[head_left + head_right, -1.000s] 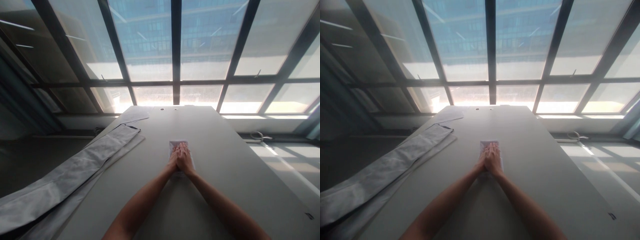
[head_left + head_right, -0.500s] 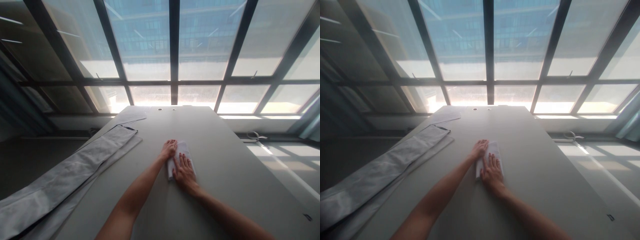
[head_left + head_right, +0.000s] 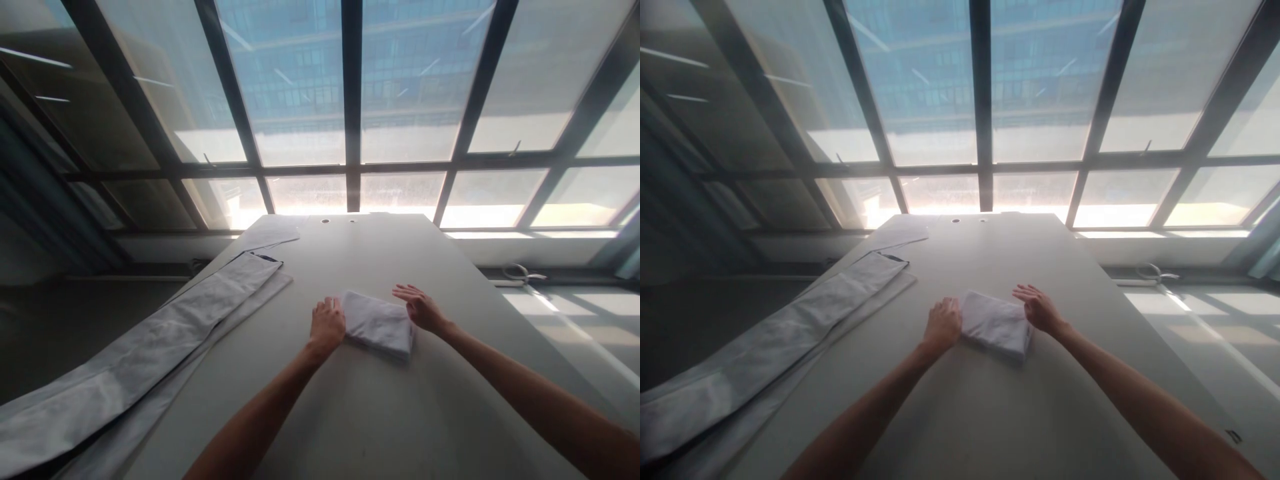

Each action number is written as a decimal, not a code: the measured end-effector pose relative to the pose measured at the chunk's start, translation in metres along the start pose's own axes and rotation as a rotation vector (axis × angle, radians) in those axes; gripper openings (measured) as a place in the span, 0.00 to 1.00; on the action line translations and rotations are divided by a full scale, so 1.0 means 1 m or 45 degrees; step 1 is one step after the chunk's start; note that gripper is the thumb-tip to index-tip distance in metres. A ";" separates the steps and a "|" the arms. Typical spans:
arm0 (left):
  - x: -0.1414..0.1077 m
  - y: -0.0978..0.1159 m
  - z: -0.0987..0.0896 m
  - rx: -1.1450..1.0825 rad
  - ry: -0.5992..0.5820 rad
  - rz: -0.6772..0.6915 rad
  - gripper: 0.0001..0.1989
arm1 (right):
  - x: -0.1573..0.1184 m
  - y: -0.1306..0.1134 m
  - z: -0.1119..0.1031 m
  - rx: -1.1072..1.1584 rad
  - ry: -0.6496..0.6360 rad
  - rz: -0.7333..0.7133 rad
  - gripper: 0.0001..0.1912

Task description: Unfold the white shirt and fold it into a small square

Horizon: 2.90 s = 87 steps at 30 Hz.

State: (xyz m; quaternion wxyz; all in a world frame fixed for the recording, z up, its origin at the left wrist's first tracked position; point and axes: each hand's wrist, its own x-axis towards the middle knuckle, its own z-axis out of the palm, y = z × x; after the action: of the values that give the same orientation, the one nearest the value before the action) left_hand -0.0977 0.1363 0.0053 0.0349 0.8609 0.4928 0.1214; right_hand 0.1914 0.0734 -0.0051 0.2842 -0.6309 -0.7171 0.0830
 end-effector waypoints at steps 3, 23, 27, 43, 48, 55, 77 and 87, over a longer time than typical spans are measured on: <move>0.027 0.020 0.010 -0.116 0.044 0.349 0.25 | 0.016 -0.050 0.038 -0.049 0.307 0.380 0.33; 0.085 -0.066 0.045 -0.228 -0.084 0.000 0.26 | -0.042 0.005 0.043 -0.298 0.150 0.769 0.33; 0.074 -0.080 0.040 -0.374 0.189 -0.126 0.25 | -0.052 0.014 0.043 -0.073 0.523 0.683 0.32; 0.038 -0.074 0.034 -0.243 -0.435 0.714 0.34 | -0.072 -0.071 0.064 -0.425 -0.167 -0.045 0.31; 0.028 -0.100 0.020 -0.195 -0.470 0.641 0.30 | -0.082 -0.070 0.059 -0.438 -0.190 -0.079 0.32; -0.019 -0.123 0.015 -0.243 -0.243 0.710 0.23 | -0.084 -0.040 0.022 -0.419 -0.121 0.086 0.33; -0.026 -0.025 0.015 -0.259 0.136 0.770 0.09 | -0.067 -0.070 0.058 -0.288 -0.040 -0.065 0.28; -0.027 -0.028 0.024 -0.592 0.133 0.643 0.08 | -0.074 -0.026 0.060 -0.376 0.264 0.529 0.30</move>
State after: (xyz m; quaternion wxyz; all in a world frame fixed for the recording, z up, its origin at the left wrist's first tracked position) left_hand -0.1289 0.1287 -0.0275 0.1734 0.9174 0.2244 0.2792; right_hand 0.1413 0.0123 -0.0650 0.2379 -0.8043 -0.5437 -0.0307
